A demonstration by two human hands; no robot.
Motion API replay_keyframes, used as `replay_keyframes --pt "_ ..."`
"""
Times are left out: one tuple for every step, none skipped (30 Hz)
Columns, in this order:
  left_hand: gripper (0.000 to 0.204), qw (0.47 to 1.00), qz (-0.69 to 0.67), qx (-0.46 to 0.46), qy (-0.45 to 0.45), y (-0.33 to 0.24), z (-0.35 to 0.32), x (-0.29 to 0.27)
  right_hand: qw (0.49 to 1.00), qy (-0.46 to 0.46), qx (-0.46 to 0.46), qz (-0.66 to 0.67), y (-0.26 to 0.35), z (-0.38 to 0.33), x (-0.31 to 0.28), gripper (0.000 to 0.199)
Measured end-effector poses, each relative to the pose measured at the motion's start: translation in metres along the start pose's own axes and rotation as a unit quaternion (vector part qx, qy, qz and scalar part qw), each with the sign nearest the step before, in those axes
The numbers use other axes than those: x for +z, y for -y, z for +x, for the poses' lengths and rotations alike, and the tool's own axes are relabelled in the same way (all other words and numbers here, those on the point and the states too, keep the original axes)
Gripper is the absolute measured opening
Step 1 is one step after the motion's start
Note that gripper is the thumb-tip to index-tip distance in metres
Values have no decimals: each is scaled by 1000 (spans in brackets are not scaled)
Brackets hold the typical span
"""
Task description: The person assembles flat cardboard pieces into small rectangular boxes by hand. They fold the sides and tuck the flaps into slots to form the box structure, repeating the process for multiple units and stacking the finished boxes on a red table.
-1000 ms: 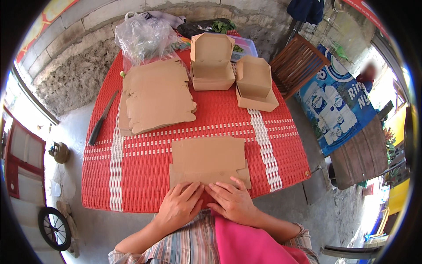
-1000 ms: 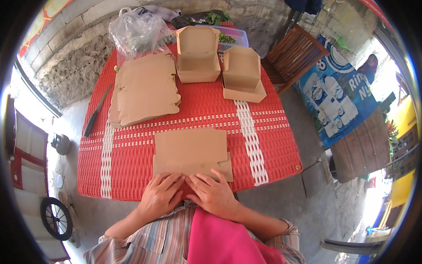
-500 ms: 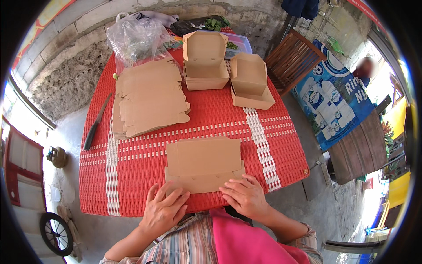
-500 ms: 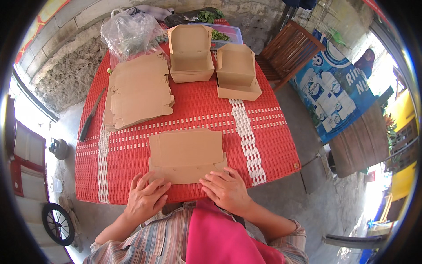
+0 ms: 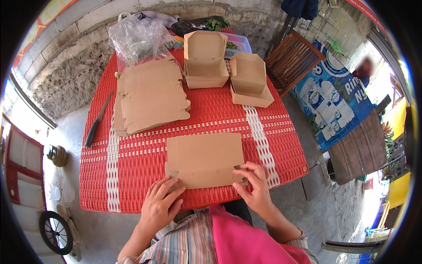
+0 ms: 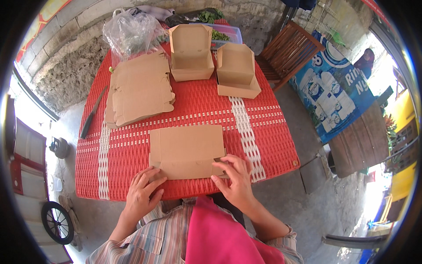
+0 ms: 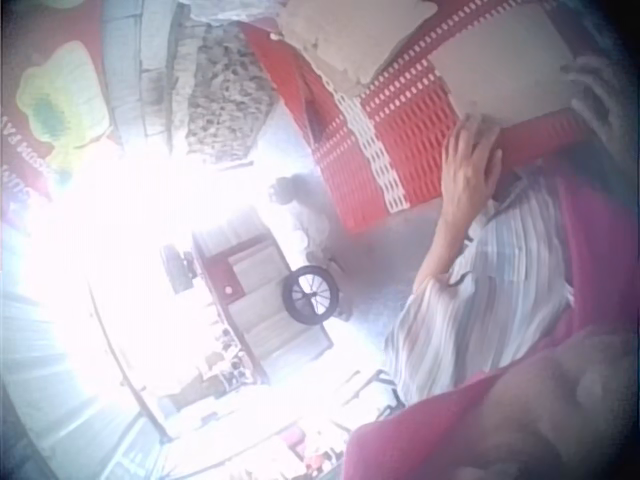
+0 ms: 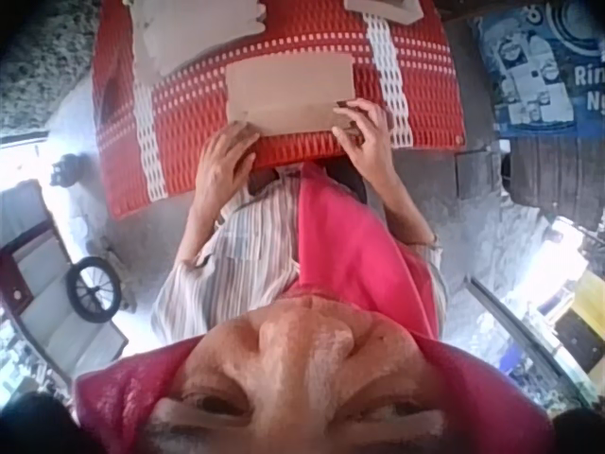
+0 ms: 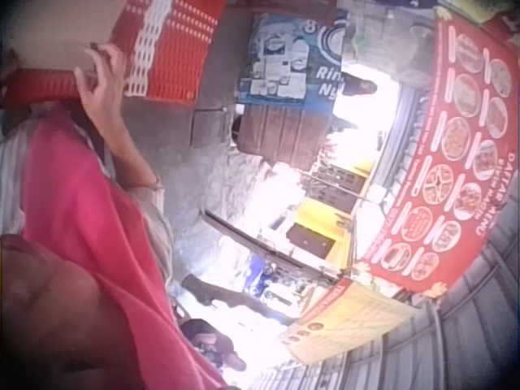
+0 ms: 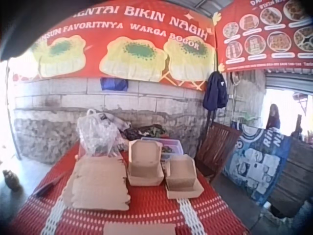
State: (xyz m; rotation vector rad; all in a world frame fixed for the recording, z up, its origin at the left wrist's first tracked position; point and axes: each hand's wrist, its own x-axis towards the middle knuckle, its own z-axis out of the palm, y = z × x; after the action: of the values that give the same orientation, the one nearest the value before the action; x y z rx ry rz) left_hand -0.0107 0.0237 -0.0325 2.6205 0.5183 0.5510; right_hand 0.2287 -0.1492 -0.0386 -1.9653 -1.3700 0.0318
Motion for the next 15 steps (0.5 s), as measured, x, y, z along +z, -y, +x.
replay_keyframes --pt "33 1000 -5 -5 -1 -1 1 -1 1000 18 2 24 1 -1 1 34" --pt "33 1000 -9 -10 -2 -2 2 -1 998 35 4 48 2 -2 2 33" --pt "34 1000 -11 -10 1 -2 2 -1 996 29 15 79 3 -3 2 34" --pt "34 1000 -11 -13 1 -2 1 -1 993 17 32 110 5 -2 4 34" --pt "35 1000 -11 -16 2 -2 0 -1 989 5 49 140 7 -1 4 35" --pt "36 1000 -9 -20 1 -3 0 -2 983 -7 67 171 8 0 5 35" --pt "36 1000 -9 -21 1 -3 1 -3 970 -5 79 230 7 -1 5 37" --pt "37 1000 -8 -22 2 -4 2 -3 953 -4 91 288 5 -2 7 38" --pt "38 1000 -5 -25 3 -4 2 -1 933 -2 102 346 4 -4 7 39" --pt "39 1000 -2 -29 5 -3 2 2 923 -8 100 373 5 -6 8 43" --pt "41 999 1 -32 6 -3 2 3 911 -14 98 399 8 -7 9 48" --pt "45 999 4 -53 8 -5 3 3 899 -19 96 426 9 -8 10 52" --pt "50 997 6 -73 11 -11 4 4 882 2 109 459 12 -8 7 57" --pt "55 996 9 -93 12 -15 5 4 862 23 121 491 17 -8 3 63" --pt "64 994 -6 -102 26 -16 5 5 841 44 133 523 19 -8 1 69"
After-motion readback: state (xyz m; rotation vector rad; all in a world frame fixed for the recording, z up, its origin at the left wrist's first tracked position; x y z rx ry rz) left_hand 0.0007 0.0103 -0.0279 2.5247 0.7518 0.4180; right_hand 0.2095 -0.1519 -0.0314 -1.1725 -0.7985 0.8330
